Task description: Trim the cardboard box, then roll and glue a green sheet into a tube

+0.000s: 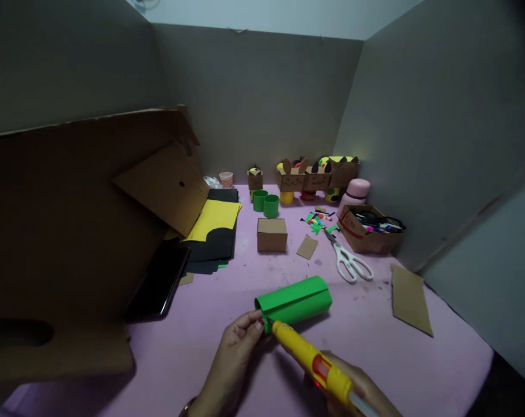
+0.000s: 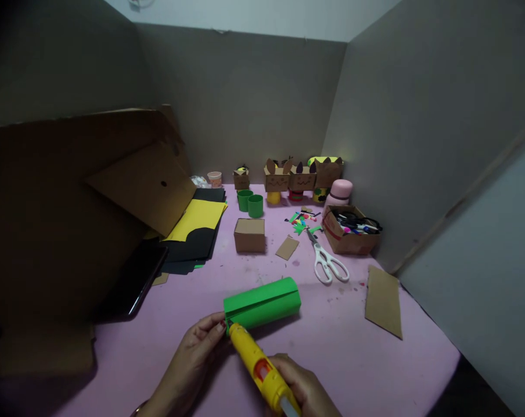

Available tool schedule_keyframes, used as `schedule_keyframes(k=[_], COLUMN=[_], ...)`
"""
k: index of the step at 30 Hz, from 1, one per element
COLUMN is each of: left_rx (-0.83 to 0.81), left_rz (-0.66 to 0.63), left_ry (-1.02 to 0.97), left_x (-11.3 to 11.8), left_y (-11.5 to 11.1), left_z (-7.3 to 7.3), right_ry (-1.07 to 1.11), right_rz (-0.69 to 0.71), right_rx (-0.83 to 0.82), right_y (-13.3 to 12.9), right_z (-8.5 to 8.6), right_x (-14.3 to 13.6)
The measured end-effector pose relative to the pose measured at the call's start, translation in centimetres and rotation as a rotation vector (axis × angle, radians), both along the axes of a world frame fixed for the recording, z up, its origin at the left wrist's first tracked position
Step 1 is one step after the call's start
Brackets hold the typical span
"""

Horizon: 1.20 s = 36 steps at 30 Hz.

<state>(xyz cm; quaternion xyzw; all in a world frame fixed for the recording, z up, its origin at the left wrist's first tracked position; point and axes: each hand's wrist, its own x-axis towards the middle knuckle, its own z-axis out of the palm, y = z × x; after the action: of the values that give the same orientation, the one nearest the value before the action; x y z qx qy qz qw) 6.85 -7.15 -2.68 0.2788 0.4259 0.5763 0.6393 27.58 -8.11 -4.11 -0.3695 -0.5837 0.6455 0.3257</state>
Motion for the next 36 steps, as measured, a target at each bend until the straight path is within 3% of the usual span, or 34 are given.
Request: schedule_keyframes(k=[14,17,21,27,33,36], left_rx=[0.008,-0.011,-0.038,-0.03,-0.048,-0.046], left_rz=[-0.011,0.007,0.022,0.024,0.022,0.039], left_ry=[0.024,0.02,0.015,0.035,0.03,0.035], left_x=[0.0,0.0,0.0,-0.1,0.1,0.2], left_y=[0.1,0.1,-0.1,0.1,0.1,0.1], left_z=[0.0,0.0,-0.2,-0.4,0.1,0.3], right_ry=[0.078,0.066,0.025,0.034,-0.081,-0.085], right_rz=[0.043,-0.004,-0.091,0.064,0.065,0.051], right_rx=[-0.194,-0.249,-0.172,-0.107,0.122,0.152], right_y=[0.8,0.9,0.8,1.0,1.2,1.1], right_z=[1.8,2.1,2.1,1.9,2.6,2.7], right_x=[-0.5,-0.8,-0.9,-0.2,0.2,0.2])
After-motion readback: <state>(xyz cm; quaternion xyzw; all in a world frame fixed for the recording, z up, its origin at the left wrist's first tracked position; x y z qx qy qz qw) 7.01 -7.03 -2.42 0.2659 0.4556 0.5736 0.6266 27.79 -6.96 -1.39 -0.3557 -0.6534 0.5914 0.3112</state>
